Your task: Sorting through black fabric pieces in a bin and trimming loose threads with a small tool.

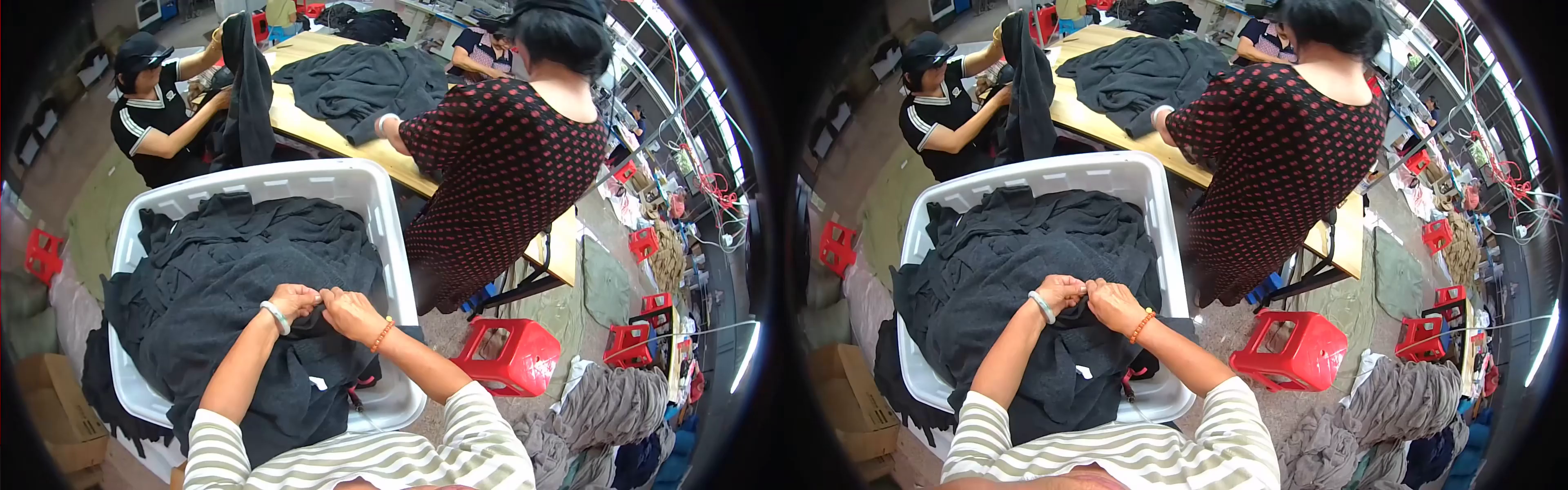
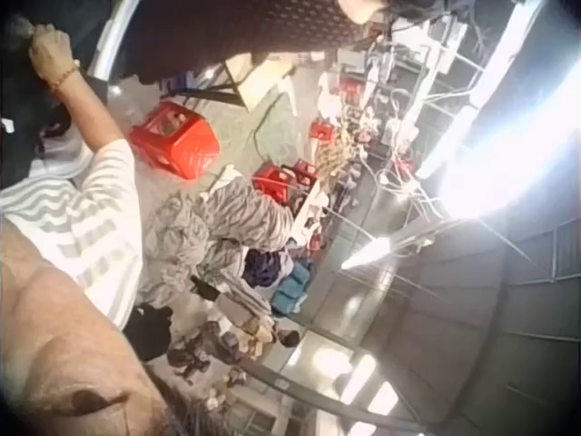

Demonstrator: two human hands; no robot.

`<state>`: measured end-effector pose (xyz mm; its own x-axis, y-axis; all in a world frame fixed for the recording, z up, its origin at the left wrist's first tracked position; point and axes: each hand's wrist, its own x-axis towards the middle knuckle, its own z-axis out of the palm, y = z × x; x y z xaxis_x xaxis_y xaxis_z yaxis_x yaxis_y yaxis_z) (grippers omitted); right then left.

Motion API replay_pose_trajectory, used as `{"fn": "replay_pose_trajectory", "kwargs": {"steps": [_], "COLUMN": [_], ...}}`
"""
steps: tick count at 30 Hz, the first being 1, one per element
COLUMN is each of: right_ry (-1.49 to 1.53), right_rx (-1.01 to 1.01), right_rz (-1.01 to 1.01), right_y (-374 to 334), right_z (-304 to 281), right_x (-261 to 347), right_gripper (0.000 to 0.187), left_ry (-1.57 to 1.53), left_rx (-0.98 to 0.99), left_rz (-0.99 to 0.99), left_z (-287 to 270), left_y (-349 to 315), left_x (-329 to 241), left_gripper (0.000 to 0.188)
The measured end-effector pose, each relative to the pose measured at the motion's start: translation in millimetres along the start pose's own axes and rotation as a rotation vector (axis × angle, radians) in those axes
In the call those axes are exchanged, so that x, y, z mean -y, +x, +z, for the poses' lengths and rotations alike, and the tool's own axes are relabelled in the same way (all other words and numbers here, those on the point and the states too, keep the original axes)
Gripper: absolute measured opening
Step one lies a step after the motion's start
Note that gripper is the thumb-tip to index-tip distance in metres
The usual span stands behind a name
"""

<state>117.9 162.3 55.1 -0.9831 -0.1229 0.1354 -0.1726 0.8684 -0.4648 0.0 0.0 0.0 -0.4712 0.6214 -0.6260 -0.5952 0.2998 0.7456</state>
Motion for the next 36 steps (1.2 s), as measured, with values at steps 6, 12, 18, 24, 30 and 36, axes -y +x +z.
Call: {"fn": "replay_pose_trajectory", "kwargs": {"steps": [6, 12, 18, 24, 30, 36], "right_ry": [0.102, 0.310, 0.458, 0.502, 0.850, -0.009], "right_rx": [-0.005, 0.035, 0.063, 0.061, 0.092, -0.296], "right_rz": [-0.007, -0.049, -0.038, -0.085, 0.010, -0.049], "right_y": [-16.4, -16.5, -33.1, -46.4, -35.4, -69.9], "right_z": [-3.1, -6.1, 6.9, -17.9, -45.1, -139.9], "right_x": [-1.2, 0.7, -4.9, 2.1, 27.9, 76.6], "right_gripper": [0.026, 0.021, 0.012, 0.017, 0.021, 0.023], "left_ry": [-0.042, 0.766, 0.827, 0.845, 0.873, 1.218], "left_rx": [0.228, -0.191, -0.097, -0.028, -0.294, -0.631], "left_rz": [0.338, 0.905, 0.745, 0.603, 0.998, 0.665], "left_z": [25.8, 36.4, 34.1, 37.9, 42.3, 12.4], "left_y": [-64.4, -68.9, -77.0, -84.8, -131.6, -209.5], "left_x": [-6.0, -1.3, 0.3, -1.4, -3.7, 44.4], "left_gripper": [0.037, 0.014, 0.011, 0.012, 0.036, 0.085]}}
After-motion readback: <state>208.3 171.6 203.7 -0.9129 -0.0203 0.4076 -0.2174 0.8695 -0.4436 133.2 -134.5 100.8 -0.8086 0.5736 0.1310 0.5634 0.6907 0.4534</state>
